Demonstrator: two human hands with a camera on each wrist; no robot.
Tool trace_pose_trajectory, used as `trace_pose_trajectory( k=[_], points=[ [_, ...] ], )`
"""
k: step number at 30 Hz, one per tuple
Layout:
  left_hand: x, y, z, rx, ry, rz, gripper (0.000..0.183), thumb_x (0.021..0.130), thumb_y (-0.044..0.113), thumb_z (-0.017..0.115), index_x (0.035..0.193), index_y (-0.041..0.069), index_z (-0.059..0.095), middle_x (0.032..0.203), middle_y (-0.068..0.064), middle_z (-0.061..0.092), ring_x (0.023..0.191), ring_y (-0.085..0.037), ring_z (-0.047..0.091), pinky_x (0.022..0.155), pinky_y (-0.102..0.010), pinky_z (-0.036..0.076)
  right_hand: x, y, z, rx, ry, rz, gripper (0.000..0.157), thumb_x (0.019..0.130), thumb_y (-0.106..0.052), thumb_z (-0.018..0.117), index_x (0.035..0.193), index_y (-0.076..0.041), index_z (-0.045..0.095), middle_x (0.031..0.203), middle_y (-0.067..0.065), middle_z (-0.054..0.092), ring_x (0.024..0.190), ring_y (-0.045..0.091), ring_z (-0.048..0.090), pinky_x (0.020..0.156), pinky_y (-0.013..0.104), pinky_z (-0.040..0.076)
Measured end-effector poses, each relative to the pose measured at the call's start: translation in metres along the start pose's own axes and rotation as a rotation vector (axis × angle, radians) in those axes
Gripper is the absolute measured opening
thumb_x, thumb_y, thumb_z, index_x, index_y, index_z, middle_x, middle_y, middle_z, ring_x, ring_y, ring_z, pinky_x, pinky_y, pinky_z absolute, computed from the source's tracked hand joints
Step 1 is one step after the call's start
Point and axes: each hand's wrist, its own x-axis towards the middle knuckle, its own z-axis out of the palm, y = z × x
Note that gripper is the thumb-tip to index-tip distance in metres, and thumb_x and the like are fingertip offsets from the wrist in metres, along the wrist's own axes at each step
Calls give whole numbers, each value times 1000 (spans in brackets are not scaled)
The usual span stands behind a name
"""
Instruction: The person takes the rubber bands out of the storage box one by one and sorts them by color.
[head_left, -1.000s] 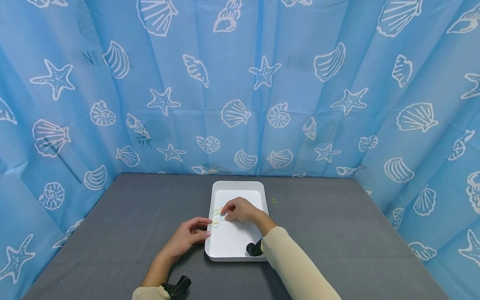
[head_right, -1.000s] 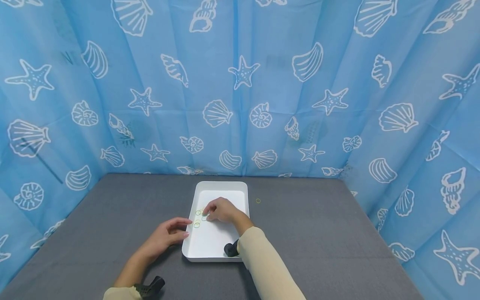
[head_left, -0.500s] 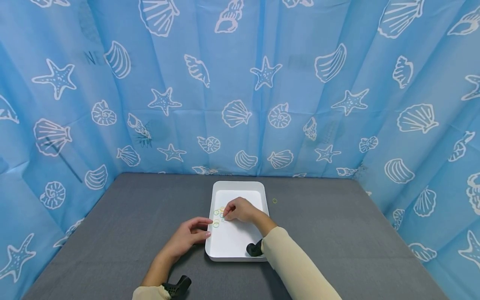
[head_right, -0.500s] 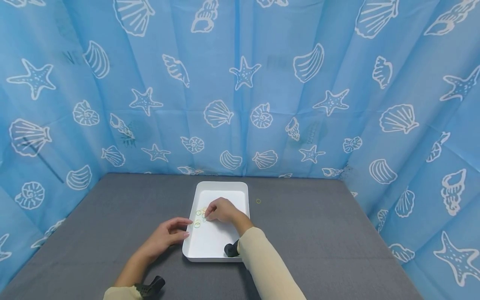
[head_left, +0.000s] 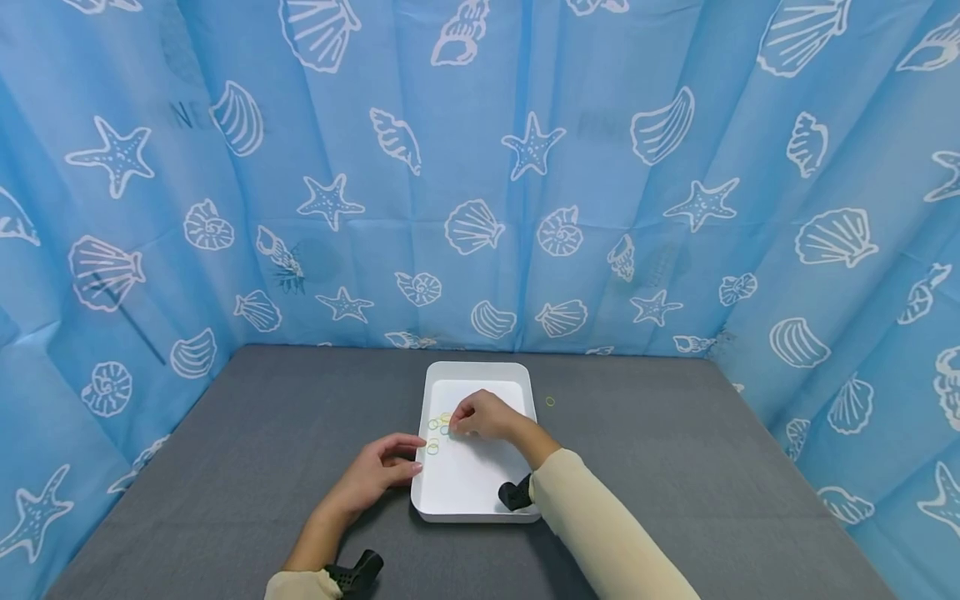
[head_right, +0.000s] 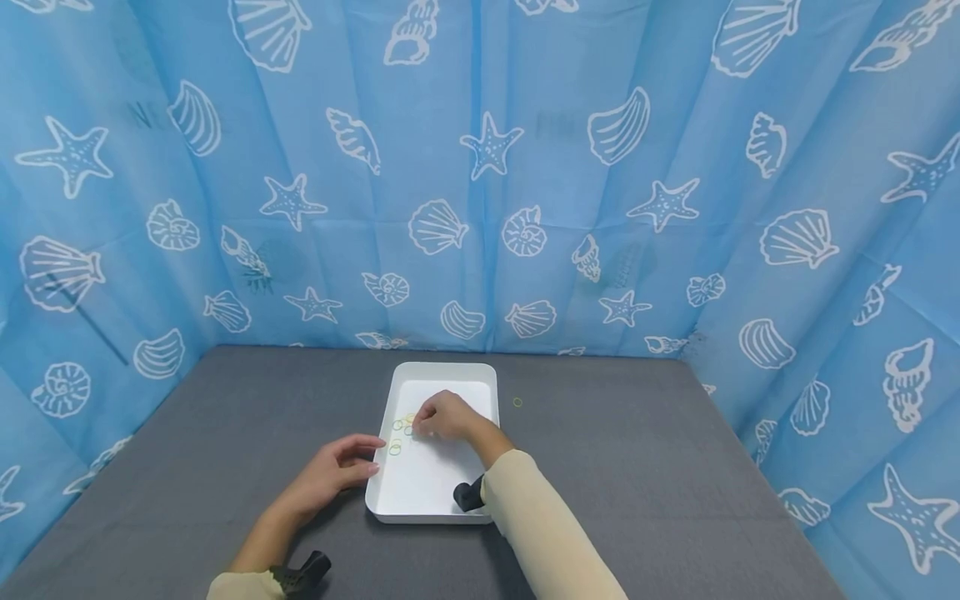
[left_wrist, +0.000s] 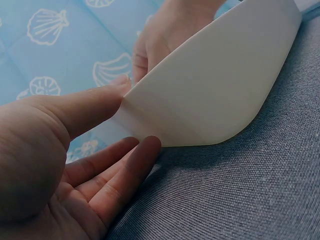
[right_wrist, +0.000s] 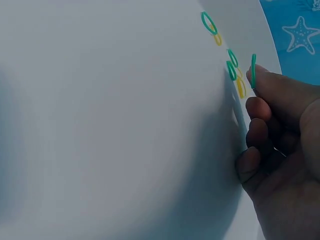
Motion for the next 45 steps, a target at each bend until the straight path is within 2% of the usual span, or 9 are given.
trace_pose_trajectory(
  k=[7,13,24,30,33,38,45],
  points=[
    [1,0,0,9,17,-13,41,90,16,71,126,2,59,123,-18,58,97,-25,63,81,-38,54,-3,-1,-7,-20,22,-15,9,90,-11,70,80,-9,71,72,-2,63,63,12,51,56,25,42],
    [1,-3,-1,4,15,-7,39,90,14,71,126,1,60,123,-18,58,96,-25,63,80,-38,54,-8,-4,-16,-23,83,-66,7,89,-10,71,82,-8,70,73,-4,61,66,11,49,60,25,41],
    [0,-2,0,5,8,2,41,89,14,71,126,0,59,122,-19,58,94,-24,63,79,-37,54,-28,-8,-58,15,147,-120,8,94,-11,65,89,-7,69,83,0,63,75,17,54,68,31,46],
    [1,-3,-1,3,4,4,41,90,15,71,126,0,59,122,-19,58,94,-24,63,79,-37,54,-39,4,-80,58,196,-136,8,95,-10,64,92,-3,69,87,4,64,79,19,56,74,39,49],
    [2,-3,-1,-1,5,-5,41,90,15,71,126,1,59,122,-17,58,94,-24,62,80,-37,54,-45,12,-86,64,214,-132,8,94,-9,64,91,-2,68,86,4,63,79,21,57,73,38,49],
    [1,-3,0,-6,12,-18,41,90,15,71,126,1,59,122,-17,59,93,-24,62,80,-37,54,-55,27,-88,72,244,-110,8,95,-8,63,92,-1,67,85,4,63,80,28,57,70,34,48],
    [1,-2,1,5,19,-18,40,90,15,71,125,1,60,122,-18,58,92,-23,63,79,-38,54,-66,49,-86,63,322,-95,10,95,-8,62,96,2,64,85,6,61,74,18,53,67,33,46]
  ],
)
